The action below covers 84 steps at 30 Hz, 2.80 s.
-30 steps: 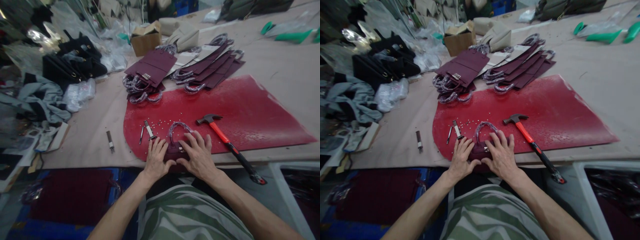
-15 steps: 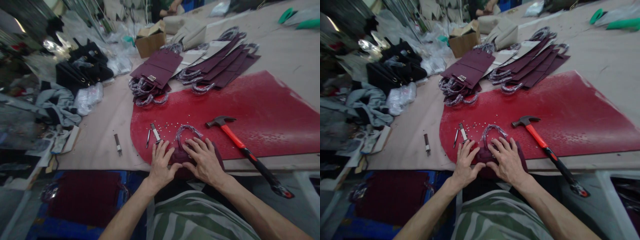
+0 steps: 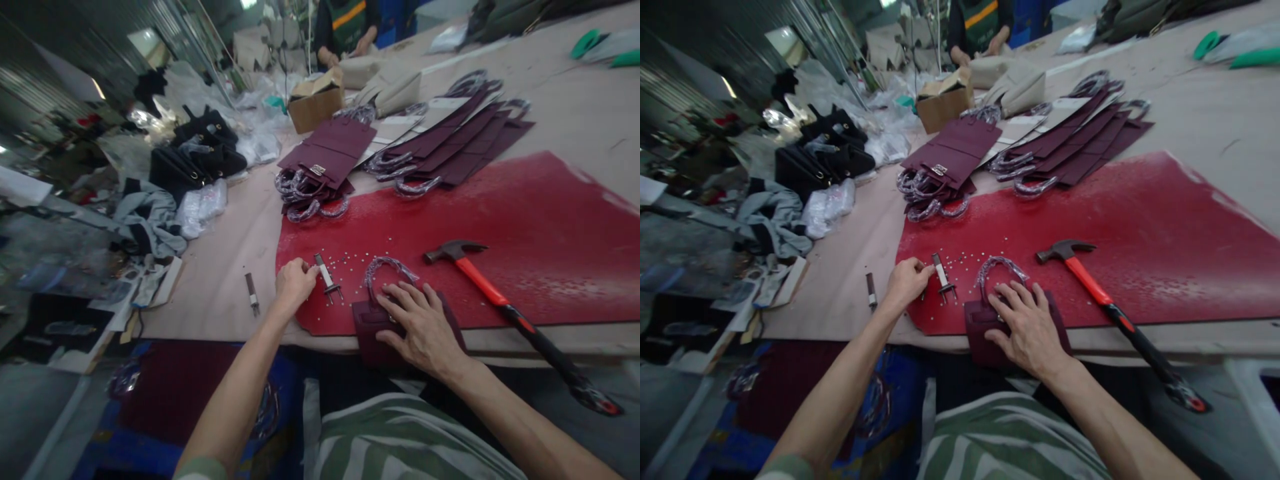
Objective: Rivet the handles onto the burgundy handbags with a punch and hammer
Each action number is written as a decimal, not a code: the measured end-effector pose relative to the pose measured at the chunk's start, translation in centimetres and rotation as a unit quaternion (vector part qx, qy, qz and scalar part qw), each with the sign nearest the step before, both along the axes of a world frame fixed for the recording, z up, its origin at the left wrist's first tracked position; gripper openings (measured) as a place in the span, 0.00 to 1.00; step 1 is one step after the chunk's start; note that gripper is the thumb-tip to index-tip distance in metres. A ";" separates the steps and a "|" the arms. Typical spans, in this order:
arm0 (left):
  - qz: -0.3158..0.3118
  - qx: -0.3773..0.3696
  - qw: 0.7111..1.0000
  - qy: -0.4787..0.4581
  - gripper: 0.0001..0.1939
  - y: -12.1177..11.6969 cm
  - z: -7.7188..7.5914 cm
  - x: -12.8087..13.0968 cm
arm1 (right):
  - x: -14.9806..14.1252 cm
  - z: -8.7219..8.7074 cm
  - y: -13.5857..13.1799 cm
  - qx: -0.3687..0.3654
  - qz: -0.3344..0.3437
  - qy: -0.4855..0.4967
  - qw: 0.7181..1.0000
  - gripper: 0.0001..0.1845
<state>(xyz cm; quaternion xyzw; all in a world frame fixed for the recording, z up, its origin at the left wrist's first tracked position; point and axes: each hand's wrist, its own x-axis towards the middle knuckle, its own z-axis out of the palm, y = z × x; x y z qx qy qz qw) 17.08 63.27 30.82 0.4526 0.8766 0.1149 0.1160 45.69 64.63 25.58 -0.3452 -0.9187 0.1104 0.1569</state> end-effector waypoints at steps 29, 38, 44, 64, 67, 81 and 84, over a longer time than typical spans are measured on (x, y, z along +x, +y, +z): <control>0.003 0.324 0.794 -0.514 0.19 -6.4 -4.2 8.0 | -0.1 1.4 -0.4 -0.018 0.000 0.005 1.000 0.33; -0.195 0.405 0.846 -0.289 0.05 -8.1 -5.7 9.7 | -0.2 1.4 -0.4 -0.033 -0.005 -0.004 0.999 0.34; -0.217 0.422 0.843 -0.255 0.05 -8.0 -6.1 9.8 | -0.1 1.2 -0.4 -0.024 -0.004 -0.002 1.000 0.34; -0.188 0.419 0.868 -0.187 0.05 -8.6 -6.7 11.0 | -0.2 1.0 -0.1 -0.043 -0.002 -0.003 0.999 0.31; -0.206 0.406 0.870 -0.189 0.05 -8.2 -6.3 10.6 | -0.2 0.9 -0.1 -0.052 -0.005 -0.002 0.999 0.31; -0.250 0.367 0.874 -0.196 0.06 -7.0 -5.7 10.5 | -0.2 1.0 0.0 -0.065 -0.006 -0.003 0.998 0.32; -0.256 0.367 0.875 -0.183 0.07 -6.8 -5.5 10.8 | -0.4 0.9 -0.1 -0.064 -0.005 0.005 0.998 0.32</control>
